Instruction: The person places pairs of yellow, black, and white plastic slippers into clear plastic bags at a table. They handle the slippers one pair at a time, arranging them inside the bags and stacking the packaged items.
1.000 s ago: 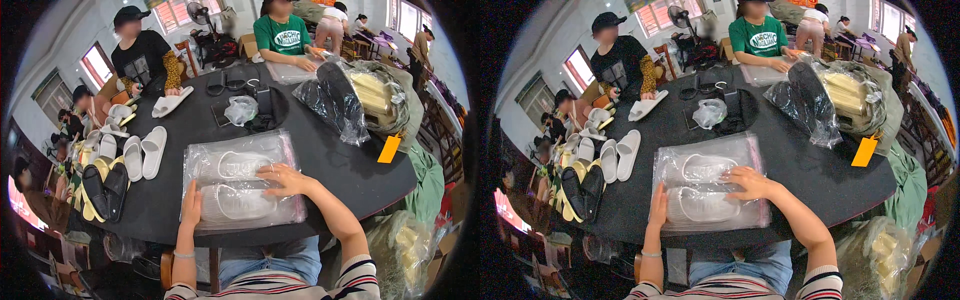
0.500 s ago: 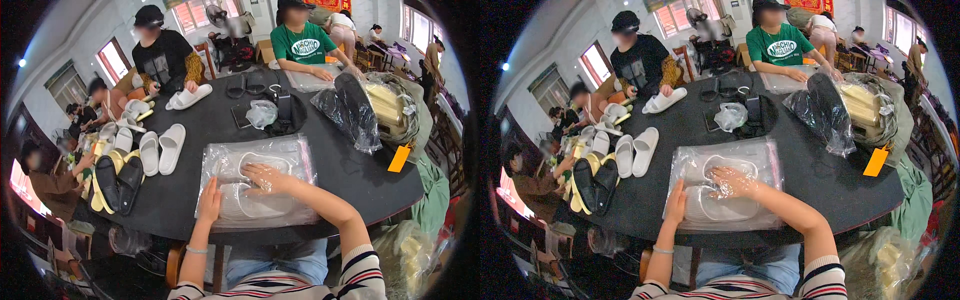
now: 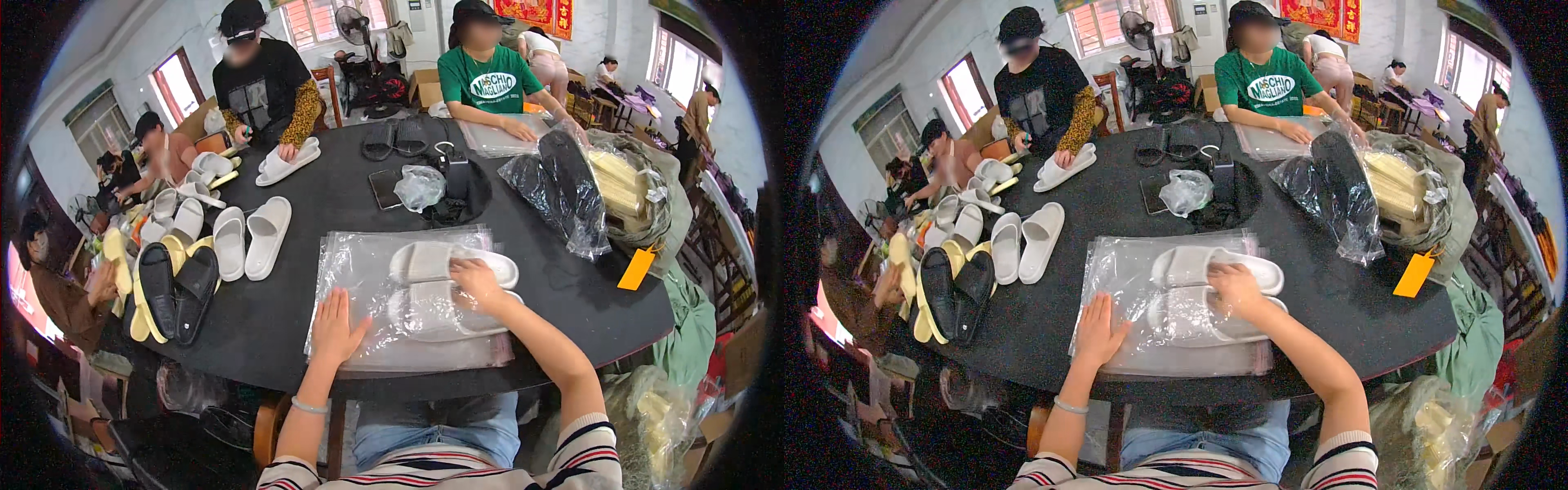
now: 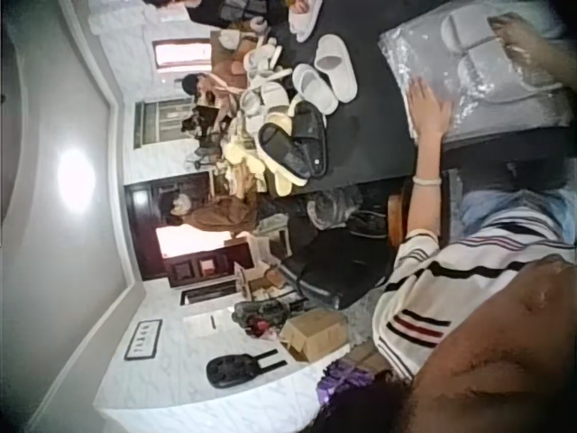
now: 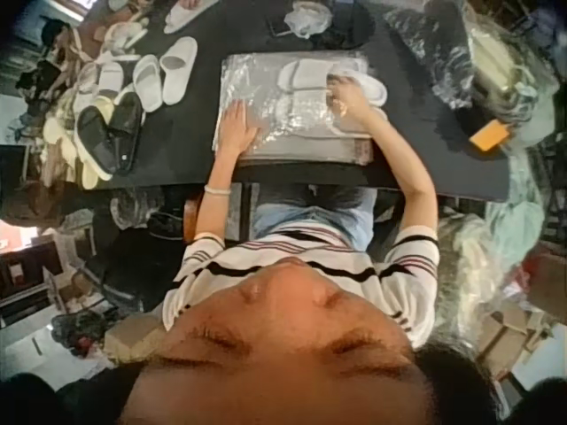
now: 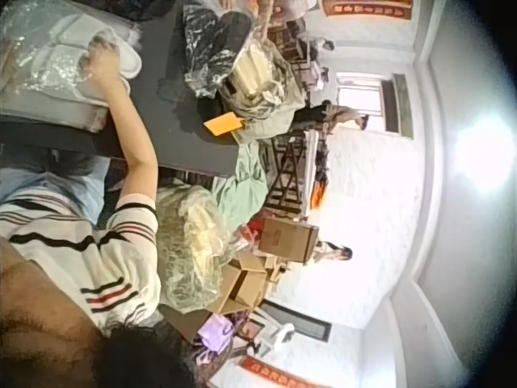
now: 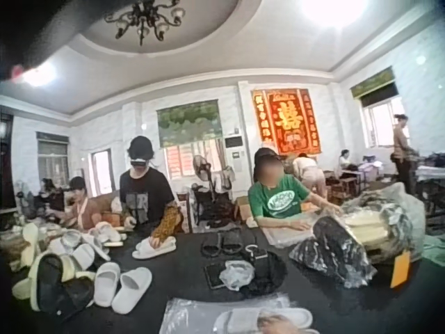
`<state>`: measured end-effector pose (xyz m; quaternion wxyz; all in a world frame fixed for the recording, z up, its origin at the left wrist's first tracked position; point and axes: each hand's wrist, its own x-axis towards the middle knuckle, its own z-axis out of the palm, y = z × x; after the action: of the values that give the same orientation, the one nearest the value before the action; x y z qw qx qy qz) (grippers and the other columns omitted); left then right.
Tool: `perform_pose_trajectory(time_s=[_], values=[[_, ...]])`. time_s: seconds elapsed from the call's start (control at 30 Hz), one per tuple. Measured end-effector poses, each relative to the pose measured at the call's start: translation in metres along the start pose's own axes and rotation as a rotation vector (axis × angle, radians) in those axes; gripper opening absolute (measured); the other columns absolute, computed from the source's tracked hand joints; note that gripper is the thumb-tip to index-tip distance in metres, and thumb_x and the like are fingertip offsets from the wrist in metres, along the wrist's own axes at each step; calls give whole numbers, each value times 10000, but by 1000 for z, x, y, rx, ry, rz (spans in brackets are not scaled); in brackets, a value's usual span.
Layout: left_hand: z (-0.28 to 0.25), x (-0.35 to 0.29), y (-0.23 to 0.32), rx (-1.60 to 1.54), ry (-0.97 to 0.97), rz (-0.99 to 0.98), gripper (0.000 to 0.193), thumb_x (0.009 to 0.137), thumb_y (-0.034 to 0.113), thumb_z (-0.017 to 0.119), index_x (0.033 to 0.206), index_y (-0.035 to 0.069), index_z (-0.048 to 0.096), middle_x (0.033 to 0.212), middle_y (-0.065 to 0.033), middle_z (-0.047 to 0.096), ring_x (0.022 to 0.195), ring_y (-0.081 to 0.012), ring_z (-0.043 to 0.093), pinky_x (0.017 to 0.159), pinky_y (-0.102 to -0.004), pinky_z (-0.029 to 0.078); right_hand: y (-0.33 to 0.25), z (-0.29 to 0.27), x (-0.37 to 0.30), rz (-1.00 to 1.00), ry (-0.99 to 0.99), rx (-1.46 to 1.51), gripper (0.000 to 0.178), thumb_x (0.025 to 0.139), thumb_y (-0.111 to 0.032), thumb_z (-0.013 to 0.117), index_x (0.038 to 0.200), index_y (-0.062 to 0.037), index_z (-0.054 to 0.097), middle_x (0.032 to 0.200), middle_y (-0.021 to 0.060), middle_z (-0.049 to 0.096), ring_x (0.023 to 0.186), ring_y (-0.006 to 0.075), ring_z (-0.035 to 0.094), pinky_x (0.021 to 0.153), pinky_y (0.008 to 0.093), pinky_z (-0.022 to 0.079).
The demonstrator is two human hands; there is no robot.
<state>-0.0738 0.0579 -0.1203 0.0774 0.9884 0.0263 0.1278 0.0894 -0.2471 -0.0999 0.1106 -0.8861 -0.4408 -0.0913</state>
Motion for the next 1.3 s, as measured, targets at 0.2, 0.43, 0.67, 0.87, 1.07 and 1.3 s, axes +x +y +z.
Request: perform_pose_trajectory(time_s=[0.2, 0.43, 0.67, 0.87, 1.07, 1.3], values=[[-10, 1, 10, 36, -33, -35, 884, 869, 605, 510, 1441, -36, 304, 1491, -256, 306, 1413, -347, 263, 1163, -462, 168, 45, -30, -74, 211, 41, 58, 463, 688, -174, 638, 1148, -119, 640, 1241, 125, 610, 1227, 273, 508, 991, 448, 392], [-11, 0, 10, 32, -47, -63, 929, 843, 647, 515, 1450, -22, 299, 1505, -249, 284, 1424, -339, 240, 1170, -450, 151, 92, -92, -131, 617, 266, 93, 333, 783, -203, 632, 1078, -50, 658, 1151, 189, 627, 1069, 338, 598, 889, 410, 470], [-13, -3, 11, 28, 28, -58, 916, 837, 637, 544, 1416, -45, 351, 1471, -276, 328, 1401, -360, 285, 1159, -461, 184, 2, -176, -57, 305, 451, 311, 284, 811, -50, 528, 1050, 40, 651, 1089, 235, 635, 1036, 370, 579, 859, 381, 461], [-4, -2, 6, -1, 102, -26, 882, 827, 609, 577, 1347, -87, 427, 1411, -306, 400, 1336, -417, 375, 1123, -503, 245, -98, -134, 32, 180, 106, 179, 296, 834, -259, 608, 918, 19, 666, 954, 216, 633, 840, 383, 635, 773, 464, 518], [-5, 1, 4, 22, -20, -102, 921, 799, 563, 599, 1382, -108, 360, 1484, -267, 307, 1411, -350, 260, 1160, -454, 191, -89, -30, 57, 106, -31, 164, 369, 887, -352, 584, 899, 1, 688, 948, 172, 654, 837, 368, 650, 763, 443, 527], [-13, 4, 10, -7, -91, -81, 882, 831, 534, 571, 1397, -100, 338, 1503, -262, 275, 1434, -335, 213, 1179, -432, 138, -1, -11, 13, 221, 309, 791, 192, 900, -176, 647, 911, 3, 715, 859, 74, 690, 691, 139, 593, 596, 260, 459]])
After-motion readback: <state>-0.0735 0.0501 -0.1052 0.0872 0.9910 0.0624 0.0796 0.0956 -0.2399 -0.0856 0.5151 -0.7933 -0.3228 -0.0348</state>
